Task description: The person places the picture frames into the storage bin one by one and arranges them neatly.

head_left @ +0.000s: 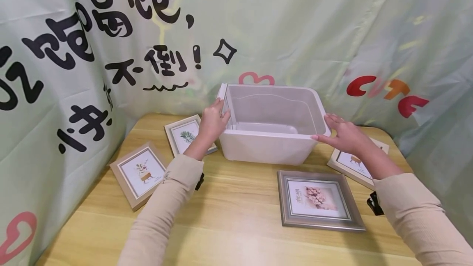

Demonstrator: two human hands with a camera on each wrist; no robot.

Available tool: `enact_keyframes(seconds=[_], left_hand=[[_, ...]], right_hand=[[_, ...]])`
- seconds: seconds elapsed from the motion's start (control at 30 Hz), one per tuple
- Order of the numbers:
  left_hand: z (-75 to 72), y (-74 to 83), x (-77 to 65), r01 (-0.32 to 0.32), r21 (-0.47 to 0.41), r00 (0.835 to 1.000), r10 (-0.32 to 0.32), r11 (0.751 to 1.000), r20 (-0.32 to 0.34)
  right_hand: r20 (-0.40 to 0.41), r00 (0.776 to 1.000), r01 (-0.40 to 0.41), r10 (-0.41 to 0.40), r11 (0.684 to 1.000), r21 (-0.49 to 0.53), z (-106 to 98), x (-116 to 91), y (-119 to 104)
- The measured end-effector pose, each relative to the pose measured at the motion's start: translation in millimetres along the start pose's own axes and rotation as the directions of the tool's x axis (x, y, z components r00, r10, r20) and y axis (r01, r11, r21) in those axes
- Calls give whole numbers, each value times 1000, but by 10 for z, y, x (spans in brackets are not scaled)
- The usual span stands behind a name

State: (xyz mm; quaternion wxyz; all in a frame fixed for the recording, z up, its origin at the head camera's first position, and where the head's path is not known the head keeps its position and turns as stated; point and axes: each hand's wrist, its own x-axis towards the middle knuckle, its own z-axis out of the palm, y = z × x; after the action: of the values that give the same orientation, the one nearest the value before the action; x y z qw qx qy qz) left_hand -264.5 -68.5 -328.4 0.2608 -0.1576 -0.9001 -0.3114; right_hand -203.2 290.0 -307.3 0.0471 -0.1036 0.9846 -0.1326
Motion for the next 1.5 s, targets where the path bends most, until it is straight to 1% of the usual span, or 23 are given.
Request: enact_keyframes(seconds=[0.07,0.17,0.23,0.33,0.47,0.57,0.73,0.87,1.03,1.27,1.37,1.5], left_hand=[[-64,18,2,18,-45,1000,-18,999,10],[-170,22,4,12,-105,1000,-13,994,-11],[-241,5,-3,5,-142,1000,-10,990,-30],[-329,-55,-23,-28,-188,996,13,982,-84],[-408,-183,-80,-57,-183,988,30,981,-149],[-447,-288,-161,-44,-168,987,17,985,-159],[-495,-448,-327,-7,-152,991,-14,988,-135],[-519,-554,-442,11,-127,994,-25,992,-109],[-539,-665,-566,3,-70,998,-7,998,-61],[-521,-856,-746,-42,47,999,42,998,10],[-511,-926,-832,-56,98,997,50,994,57],[-506,-999,-948,-58,155,990,37,986,136]], right_hand=[[-3,1000,1,-1,1000,-2,1,1,1],[-5,1000,4,-4,1000,-6,2,0,4],[-5,1000,9,-9,1000,-10,0,-3,8],[-2,1000,9,-9,1000,-13,-8,-11,11],[-9,1000,14,-15,1000,-19,-21,-22,8],[-16,1000,19,-20,1000,-23,-23,-29,5],[-10,1000,17,-17,1000,-26,-15,-26,4],[1,1000,6,-6,1000,-18,-10,-17,8],[15,1000,-5,5,1000,-18,1,-2,17],[23,1000,-4,5,1000,-30,10,26,36],[28,1000,-3,4,999,-35,12,32,45],[23,1000,-1,2,999,-35,11,27,36]])
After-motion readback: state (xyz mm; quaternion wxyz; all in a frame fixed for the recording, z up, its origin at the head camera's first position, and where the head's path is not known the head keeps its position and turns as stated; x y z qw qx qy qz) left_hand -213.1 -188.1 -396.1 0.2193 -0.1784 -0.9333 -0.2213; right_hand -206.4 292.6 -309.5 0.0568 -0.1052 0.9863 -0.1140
